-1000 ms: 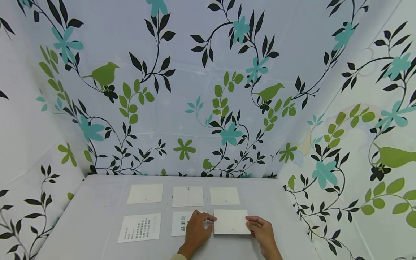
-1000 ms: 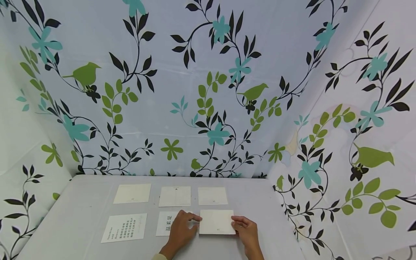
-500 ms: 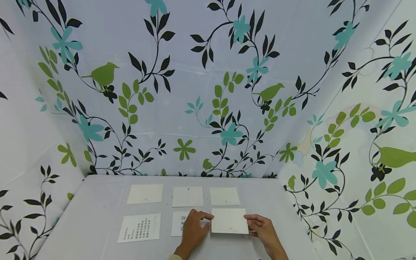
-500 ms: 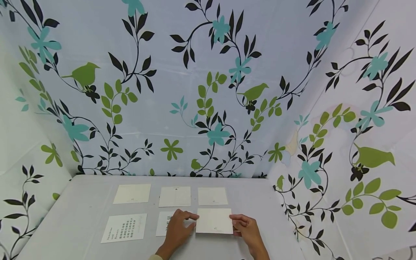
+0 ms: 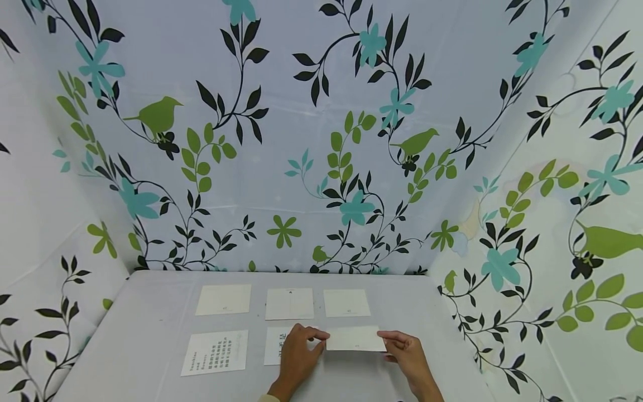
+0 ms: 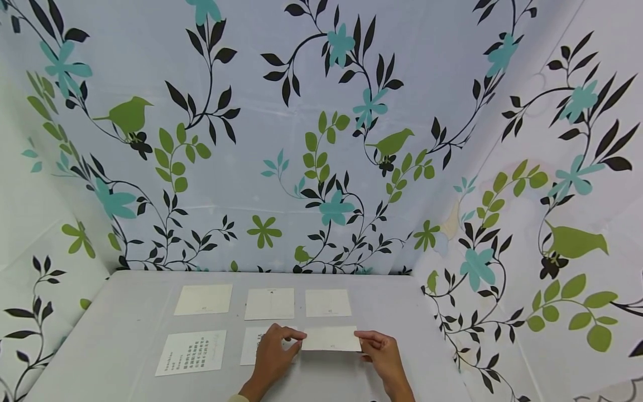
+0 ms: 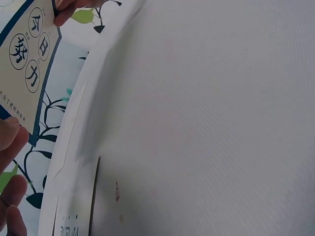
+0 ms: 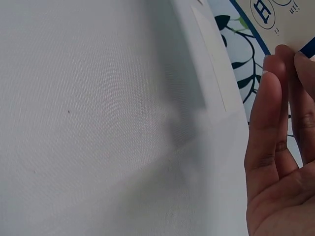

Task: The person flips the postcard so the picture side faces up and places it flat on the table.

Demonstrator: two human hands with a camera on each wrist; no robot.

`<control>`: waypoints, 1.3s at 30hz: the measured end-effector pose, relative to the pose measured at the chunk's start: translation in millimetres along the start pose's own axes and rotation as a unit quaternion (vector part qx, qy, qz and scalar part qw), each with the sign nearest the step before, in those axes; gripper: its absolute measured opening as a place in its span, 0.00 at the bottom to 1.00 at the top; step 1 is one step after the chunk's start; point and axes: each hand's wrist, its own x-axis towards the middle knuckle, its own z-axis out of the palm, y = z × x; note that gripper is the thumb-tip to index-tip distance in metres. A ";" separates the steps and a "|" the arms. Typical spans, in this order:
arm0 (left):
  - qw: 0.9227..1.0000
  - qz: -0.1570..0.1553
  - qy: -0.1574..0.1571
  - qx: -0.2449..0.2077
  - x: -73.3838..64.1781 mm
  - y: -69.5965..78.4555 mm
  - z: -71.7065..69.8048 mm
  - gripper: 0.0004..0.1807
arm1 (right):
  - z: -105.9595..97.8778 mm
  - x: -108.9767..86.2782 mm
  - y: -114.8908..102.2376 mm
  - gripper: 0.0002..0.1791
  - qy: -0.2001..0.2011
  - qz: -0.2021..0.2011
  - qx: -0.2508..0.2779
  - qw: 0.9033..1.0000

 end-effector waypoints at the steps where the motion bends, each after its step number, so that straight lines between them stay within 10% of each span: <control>1: 1.000 0.000 0.001 0.000 0.2 0.2 0.0 0.13 | 0.5 -0.3 -0.2 0.11 0.002 -0.001 0.001 1.000; 39: 0.999 -0.019 0.028 -0.005 0.4 6.3 7.0 0.09 | 9.6 -4.4 1.9 0.10 0.054 0.009 -0.020 0.998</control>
